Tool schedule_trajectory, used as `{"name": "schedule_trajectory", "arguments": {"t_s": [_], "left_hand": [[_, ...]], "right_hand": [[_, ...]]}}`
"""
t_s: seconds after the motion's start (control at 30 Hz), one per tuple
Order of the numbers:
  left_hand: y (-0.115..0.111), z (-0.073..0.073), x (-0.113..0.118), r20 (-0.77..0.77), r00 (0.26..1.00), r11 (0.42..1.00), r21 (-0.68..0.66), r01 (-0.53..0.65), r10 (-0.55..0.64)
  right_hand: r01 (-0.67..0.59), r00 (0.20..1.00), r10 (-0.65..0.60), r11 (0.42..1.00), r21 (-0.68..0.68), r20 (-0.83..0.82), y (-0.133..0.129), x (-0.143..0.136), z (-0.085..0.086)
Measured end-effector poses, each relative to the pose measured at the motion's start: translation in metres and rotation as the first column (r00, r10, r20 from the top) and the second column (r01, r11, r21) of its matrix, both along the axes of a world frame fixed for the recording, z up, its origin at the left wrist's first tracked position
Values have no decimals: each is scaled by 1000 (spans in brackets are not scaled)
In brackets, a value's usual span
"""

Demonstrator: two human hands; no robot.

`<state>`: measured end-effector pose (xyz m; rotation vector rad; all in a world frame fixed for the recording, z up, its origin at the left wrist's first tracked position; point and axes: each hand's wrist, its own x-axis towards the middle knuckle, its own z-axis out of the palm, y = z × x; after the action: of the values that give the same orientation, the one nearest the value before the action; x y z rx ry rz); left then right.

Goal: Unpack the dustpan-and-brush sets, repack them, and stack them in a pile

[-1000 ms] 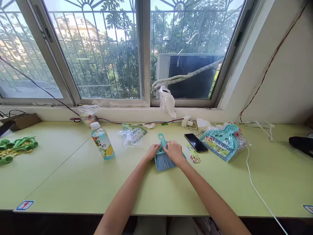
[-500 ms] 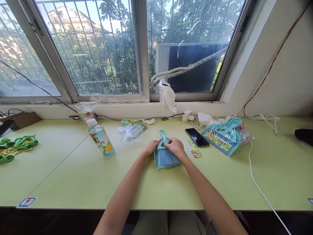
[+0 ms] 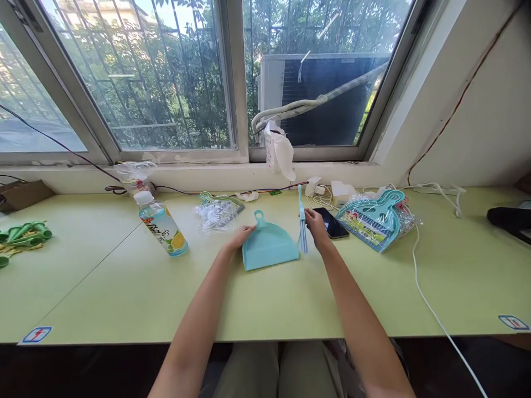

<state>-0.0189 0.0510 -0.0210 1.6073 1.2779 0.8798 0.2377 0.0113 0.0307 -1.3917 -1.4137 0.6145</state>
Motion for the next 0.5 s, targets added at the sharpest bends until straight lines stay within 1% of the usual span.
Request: {"name": "schedule_trajectory", "arguments": {"t_s": [0.03, 0.07, 0.13, 0.2, 0.23, 0.3, 0.4, 0.5], "left_hand": [[1, 1, -4, -46, 999, 1000, 17, 2, -1], [1, 1, -8, -87, 996, 999, 46, 1, 3], [3, 1, -15, -156, 987, 992, 126, -10, 30], [6, -2, -22, -213, 975, 979, 202, -17, 61], [8, -3, -25, -237, 969, 973, 231, -16, 72], [11, -7, -30, -264, 960, 963, 269, -17, 91], [14, -12, -33, -271, 956, 955, 296, -27, 111], [15, -12, -31, -254, 961, 957, 288, -36, 112]], "right_hand": [[48, 990, -46, 999, -9, 134, -1, 4, 1], [86, 956, -75, 996, -27, 284, -2, 5, 1], [142, 830, -72, 986, -85, 554, -5, 2, -2], [178, 696, -22, 973, -143, 718, -7, -7, -9], [196, 644, 0, 967, -164, 765, -8, -12, -13], [231, 577, 21, 955, -187, 817, -8, -19, -20], [279, 530, -11, 946, -162, 848, -7, -20, -27], [294, 501, -37, 947, -130, 864, -5, -15, -29]]}}
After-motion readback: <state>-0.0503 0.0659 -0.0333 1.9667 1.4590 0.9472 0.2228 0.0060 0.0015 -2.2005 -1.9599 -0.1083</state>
